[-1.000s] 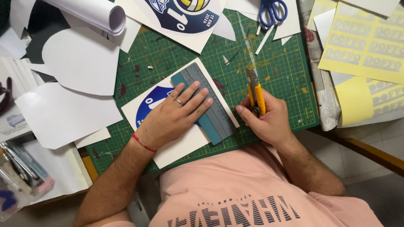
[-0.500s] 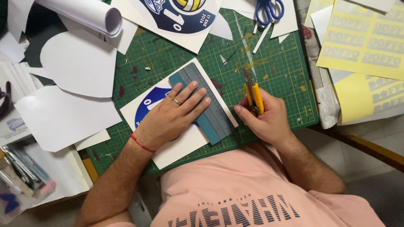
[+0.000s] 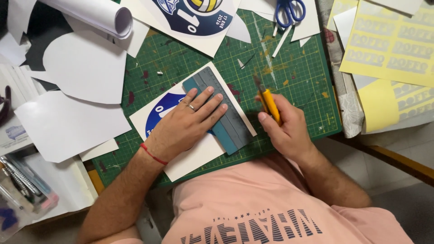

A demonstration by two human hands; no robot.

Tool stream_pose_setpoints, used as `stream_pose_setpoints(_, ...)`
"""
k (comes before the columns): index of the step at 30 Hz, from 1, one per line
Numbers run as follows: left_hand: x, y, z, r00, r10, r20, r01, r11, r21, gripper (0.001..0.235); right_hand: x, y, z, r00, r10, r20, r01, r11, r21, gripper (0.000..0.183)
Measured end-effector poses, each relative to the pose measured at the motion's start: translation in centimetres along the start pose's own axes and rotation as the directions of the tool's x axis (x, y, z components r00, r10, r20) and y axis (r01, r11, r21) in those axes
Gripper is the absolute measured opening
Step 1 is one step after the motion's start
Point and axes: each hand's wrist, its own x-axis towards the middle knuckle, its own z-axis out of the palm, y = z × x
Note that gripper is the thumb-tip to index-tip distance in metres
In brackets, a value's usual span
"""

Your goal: The person uses a ruler and a utility knife to cut straight edges on a printed paper design. They then switch to a craft knife to carefully cut along the curved outline of the design, removing excess paper. Finally, they use a white pen to touch up or mark a small area on the cut-out design.

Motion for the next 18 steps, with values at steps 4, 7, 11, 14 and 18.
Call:
stream_pose_setpoints(4, 0.2, 0.1, -0.5, 1.000, -0.002, 0.005, 0.001, 0.999, 0.041, 0.054, -0.1, -2.2, 0.5, 0.993, -0.096, 0.063, 0.104, 0.984, -0.144, 0.050)
stream_pose_setpoints(7, 0.3, 0.0, -0.5, 1.000, 0.011, -0.018, -0.010, 0.999, 0.040, 0.052, -0.2, -2.0, 1.3, 0.983, -0.157, 0.091, 0.173, 0.963, -0.209, 0.054)
stream_pose_setpoints(11, 0.3, -0.3, -0.4, 0.998, 0.040, -0.040, -0.039, 0.999, 0.023, 0.052, -0.2, -2.7, 2.5, 0.981, -0.177, 0.079, 0.192, 0.931, -0.310, 0.058)
stream_pose_setpoints(14, 0.3, -0.3, -0.2, 0.998, 0.044, -0.053, -0.042, 0.999, 0.023, 0.052, -0.2, -2.9, 3.6, 0.975, -0.209, 0.081, 0.224, 0.890, -0.397, 0.055)
stream_pose_setpoints(18, 0.1, -0.2, -0.1, 0.997, 0.039, -0.072, -0.038, 0.999, 0.008, 0.051, -0.1, -3.3, 4.5, 0.970, -0.230, 0.083, 0.241, 0.844, -0.478, 0.051)
